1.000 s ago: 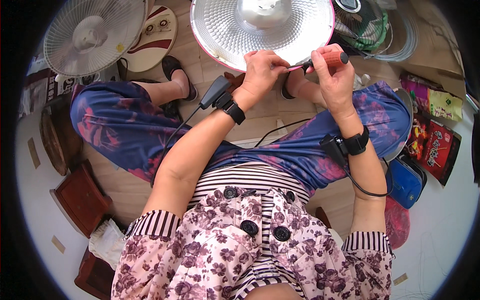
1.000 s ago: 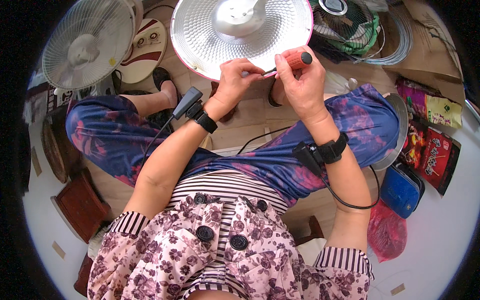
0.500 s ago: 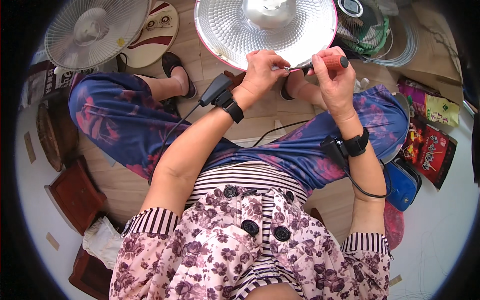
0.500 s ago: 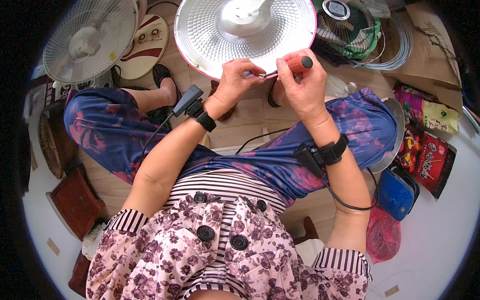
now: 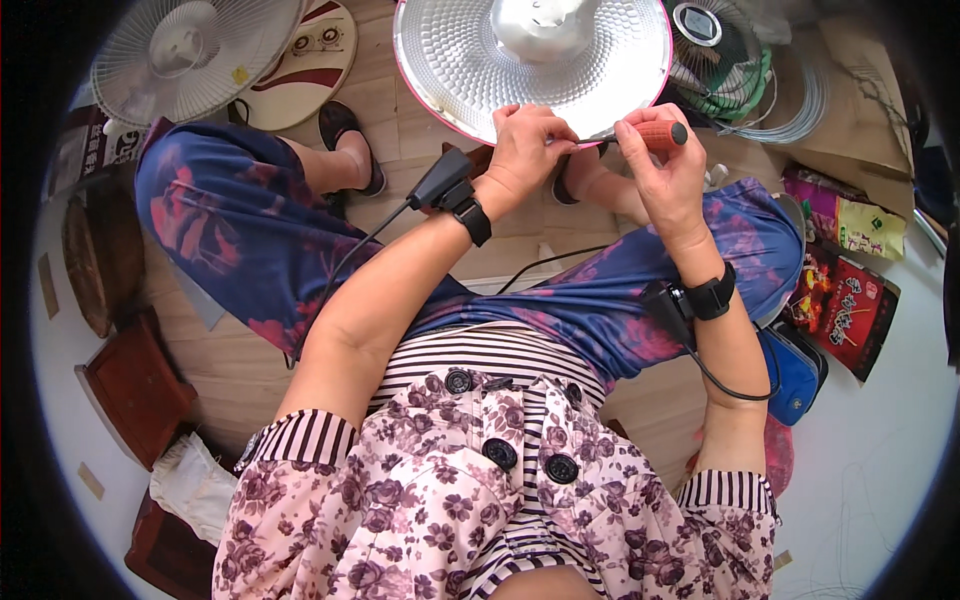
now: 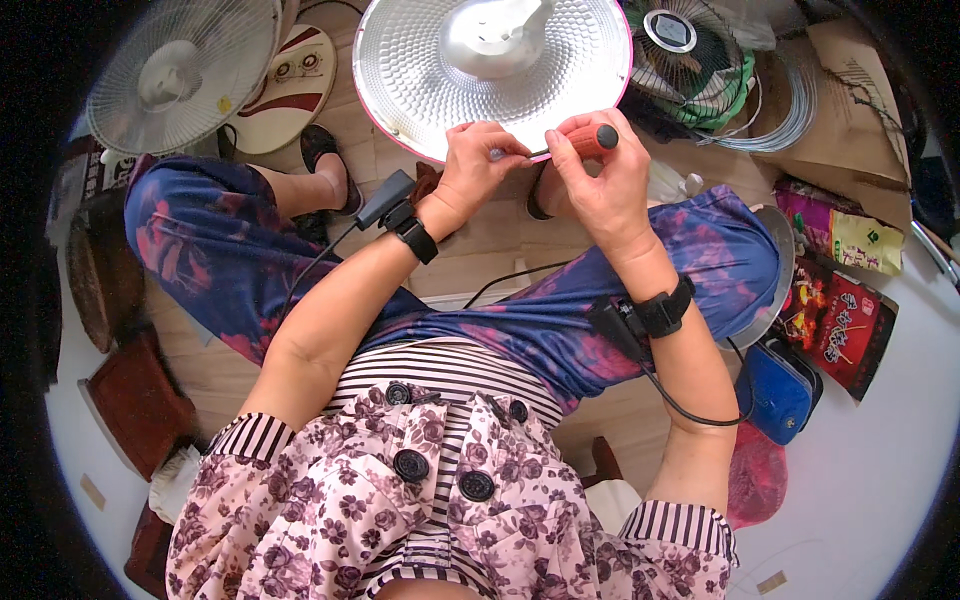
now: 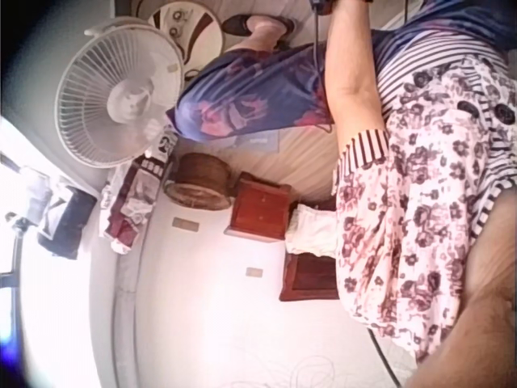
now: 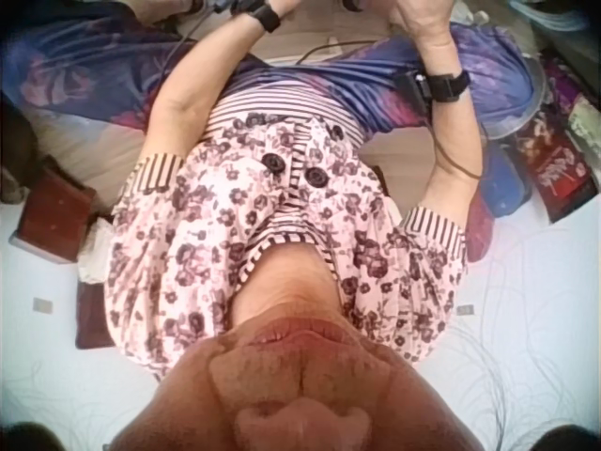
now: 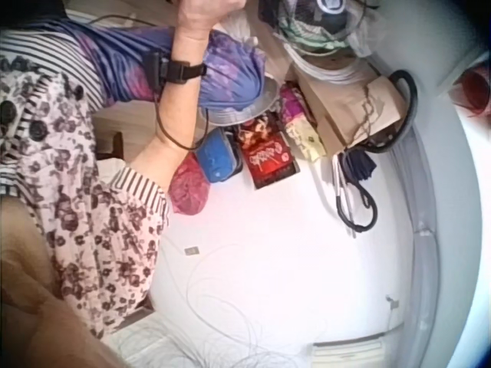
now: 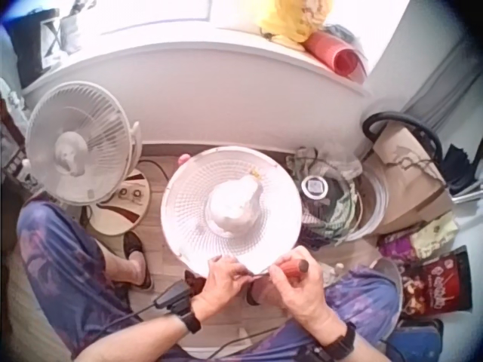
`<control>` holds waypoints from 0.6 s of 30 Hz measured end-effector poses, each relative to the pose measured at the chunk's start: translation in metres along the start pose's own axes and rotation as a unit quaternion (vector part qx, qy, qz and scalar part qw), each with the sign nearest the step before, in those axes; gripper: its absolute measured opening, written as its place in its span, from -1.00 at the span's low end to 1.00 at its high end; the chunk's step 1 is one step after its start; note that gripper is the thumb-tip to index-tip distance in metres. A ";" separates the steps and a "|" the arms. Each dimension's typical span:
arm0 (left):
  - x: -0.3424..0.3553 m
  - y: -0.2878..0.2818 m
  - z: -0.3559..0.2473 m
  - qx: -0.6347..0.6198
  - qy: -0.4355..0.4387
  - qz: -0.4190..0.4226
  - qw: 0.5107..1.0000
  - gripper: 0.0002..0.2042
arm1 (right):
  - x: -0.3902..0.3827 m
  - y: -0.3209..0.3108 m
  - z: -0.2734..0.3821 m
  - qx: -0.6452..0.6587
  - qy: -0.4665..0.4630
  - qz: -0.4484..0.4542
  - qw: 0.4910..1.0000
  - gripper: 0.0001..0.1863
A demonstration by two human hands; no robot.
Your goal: The person uses a screwdriver to tighten a screw on the outer rim of a circular fan guard.
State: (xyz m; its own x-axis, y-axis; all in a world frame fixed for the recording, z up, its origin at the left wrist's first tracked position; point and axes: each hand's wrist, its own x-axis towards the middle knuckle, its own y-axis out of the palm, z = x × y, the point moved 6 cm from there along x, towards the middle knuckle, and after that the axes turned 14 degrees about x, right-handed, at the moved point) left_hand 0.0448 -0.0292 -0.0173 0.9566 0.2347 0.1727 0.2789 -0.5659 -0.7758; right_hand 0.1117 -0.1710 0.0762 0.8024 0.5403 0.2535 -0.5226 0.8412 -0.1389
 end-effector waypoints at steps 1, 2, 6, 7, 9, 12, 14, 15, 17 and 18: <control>0.000 -0.001 0.000 -0.001 -0.001 -0.002 1.000 -0.91 | 0.002 0.000 0.005 -0.036 -0.009 0.005 0.999 -0.86; -0.001 -0.002 0.000 0.002 0.000 -0.007 1.000 -0.91 | 0.004 0.002 0.012 -0.037 -0.010 0.008 0.999 -0.86; -0.001 -0.002 0.001 -0.018 -0.005 -0.015 1.000 -0.93 | 0.008 0.004 0.024 -0.074 0.065 0.004 0.995 -0.82; -0.001 -0.001 0.001 -0.019 -0.005 -0.017 1.000 -0.93 | 0.008 0.005 0.028 -0.067 0.055 0.009 0.996 -0.81; -0.001 -0.001 0.001 -0.010 -0.005 -0.014 1.000 -0.93 | 0.012 0.007 0.035 -0.084 0.057 0.038 0.994 -0.82; -0.002 -0.001 0.000 0.013 0.004 -0.020 1.000 -0.89 | 0.015 0.011 0.039 -0.099 0.051 0.080 0.990 -0.84; -0.002 -0.001 0.001 0.009 0.001 -0.022 1.000 -0.89 | 0.018 0.011 0.041 -0.099 0.042 0.095 0.990 -0.85; -0.001 -0.002 0.001 0.006 0.000 -0.022 1.000 -0.89 | 0.019 0.010 0.041 -0.110 0.048 0.102 0.988 -0.86; -0.002 -0.001 0.001 0.008 -0.003 -0.018 1.000 -0.89 | 0.022 0.011 0.046 -0.122 0.053 0.112 0.985 -0.87; -0.002 -0.001 0.002 0.011 -0.005 -0.012 1.000 -0.89 | 0.026 0.013 0.054 -0.151 0.041 0.133 0.979 -0.87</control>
State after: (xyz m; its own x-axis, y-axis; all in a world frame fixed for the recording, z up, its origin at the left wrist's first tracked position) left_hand 0.0426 -0.0277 -0.0181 0.9485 0.2568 0.1855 0.3004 -0.5430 -0.7841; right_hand 0.1106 -0.1471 0.1324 0.6768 0.7303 0.0933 -0.6172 0.6319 -0.4688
